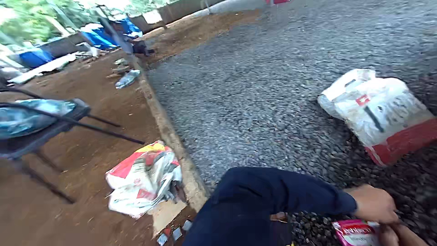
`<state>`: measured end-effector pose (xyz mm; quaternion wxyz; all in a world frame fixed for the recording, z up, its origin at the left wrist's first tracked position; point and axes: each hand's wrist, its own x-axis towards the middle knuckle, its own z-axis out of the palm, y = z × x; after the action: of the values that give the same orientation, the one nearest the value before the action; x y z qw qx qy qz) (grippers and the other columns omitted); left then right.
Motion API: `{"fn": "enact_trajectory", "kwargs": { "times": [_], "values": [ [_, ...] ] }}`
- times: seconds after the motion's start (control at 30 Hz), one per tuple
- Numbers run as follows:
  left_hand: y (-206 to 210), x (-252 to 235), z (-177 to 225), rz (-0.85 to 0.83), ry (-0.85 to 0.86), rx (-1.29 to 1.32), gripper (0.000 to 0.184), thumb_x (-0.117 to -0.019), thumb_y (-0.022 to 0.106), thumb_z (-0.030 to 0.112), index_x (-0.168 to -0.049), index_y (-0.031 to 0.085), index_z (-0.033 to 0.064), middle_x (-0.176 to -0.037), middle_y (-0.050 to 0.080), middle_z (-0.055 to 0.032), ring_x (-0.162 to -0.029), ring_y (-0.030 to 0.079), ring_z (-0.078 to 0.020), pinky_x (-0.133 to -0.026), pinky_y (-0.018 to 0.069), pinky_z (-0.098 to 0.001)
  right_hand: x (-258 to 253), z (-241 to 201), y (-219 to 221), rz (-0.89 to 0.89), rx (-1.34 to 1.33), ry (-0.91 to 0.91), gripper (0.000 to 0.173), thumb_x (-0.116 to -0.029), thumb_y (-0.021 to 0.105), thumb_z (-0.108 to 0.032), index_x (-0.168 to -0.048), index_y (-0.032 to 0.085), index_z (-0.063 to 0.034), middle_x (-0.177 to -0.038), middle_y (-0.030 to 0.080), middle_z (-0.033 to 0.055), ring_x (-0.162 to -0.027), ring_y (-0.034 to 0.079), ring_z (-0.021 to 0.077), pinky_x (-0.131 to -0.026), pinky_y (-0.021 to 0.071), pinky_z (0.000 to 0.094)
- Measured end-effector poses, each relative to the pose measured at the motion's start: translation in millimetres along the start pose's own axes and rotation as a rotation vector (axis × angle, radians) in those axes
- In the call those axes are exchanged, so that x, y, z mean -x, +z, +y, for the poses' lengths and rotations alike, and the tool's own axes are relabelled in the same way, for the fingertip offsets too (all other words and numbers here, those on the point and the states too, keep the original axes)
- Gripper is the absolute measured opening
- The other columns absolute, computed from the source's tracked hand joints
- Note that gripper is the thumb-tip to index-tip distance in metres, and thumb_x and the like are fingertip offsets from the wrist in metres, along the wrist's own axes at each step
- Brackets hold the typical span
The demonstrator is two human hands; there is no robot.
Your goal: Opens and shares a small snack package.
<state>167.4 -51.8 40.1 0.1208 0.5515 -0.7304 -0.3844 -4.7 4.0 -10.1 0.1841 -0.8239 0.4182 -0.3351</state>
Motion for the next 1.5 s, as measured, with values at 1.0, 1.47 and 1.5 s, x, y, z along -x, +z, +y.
{"fn": "enact_trajectory", "kwargs": {
  "times": [1.0,1.47,1.5],
  "values": [
    [-24,3,-10,-0.425,0.079,-0.085,0.074,-0.0894,0.066,0.069,-0.132,0.061,0.0081,-0.122,0.063,-0.0157,-0.112,0.063,-0.0301,-0.095,0.0508,-0.0571,-8,31,-12,0.115,-0.974,0.277,0.022,-0.1047,0.056,-0.01,-0.112,0.071,0.0038,-0.129,0.066,0.0202,-0.116,0.066,0.028,-0.095,0.0591,0.0414],
    [-22,-3,-35,-0.126,-0.254,0.446,0.025,-0.1121,0.043,0.023,-0.124,0.06,0.0086,-0.08,0.057,-0.0034,-0.059,0.053,-0.0105,-0.053,0.0452,-0.0257,-14,30,-17,0.218,-1.196,0.279,0.02,-0.1058,0.053,-0.012,-0.111,0.07,-0.0029,-0.13,0.065,0.0191,-0.121,0.065,0.0297,-0.099,0.0575,0.0445],
    [-23,-3,-35,-0.13,-0.265,0.497,0.026,-0.1114,0.043,0.017,-0.129,0.06,0.0074,-0.087,0.065,-0.006,-0.065,0.063,-0.0116,-0.056,0.0519,-0.0258,-13,30,-17,0.227,-1.195,0.286,0.02,-0.1057,0.053,-0.011,-0.11,0.071,-0.0027,-0.129,0.066,0.0189,-0.12,0.066,0.0294,-0.099,0.058,0.0441]
  ]
}}
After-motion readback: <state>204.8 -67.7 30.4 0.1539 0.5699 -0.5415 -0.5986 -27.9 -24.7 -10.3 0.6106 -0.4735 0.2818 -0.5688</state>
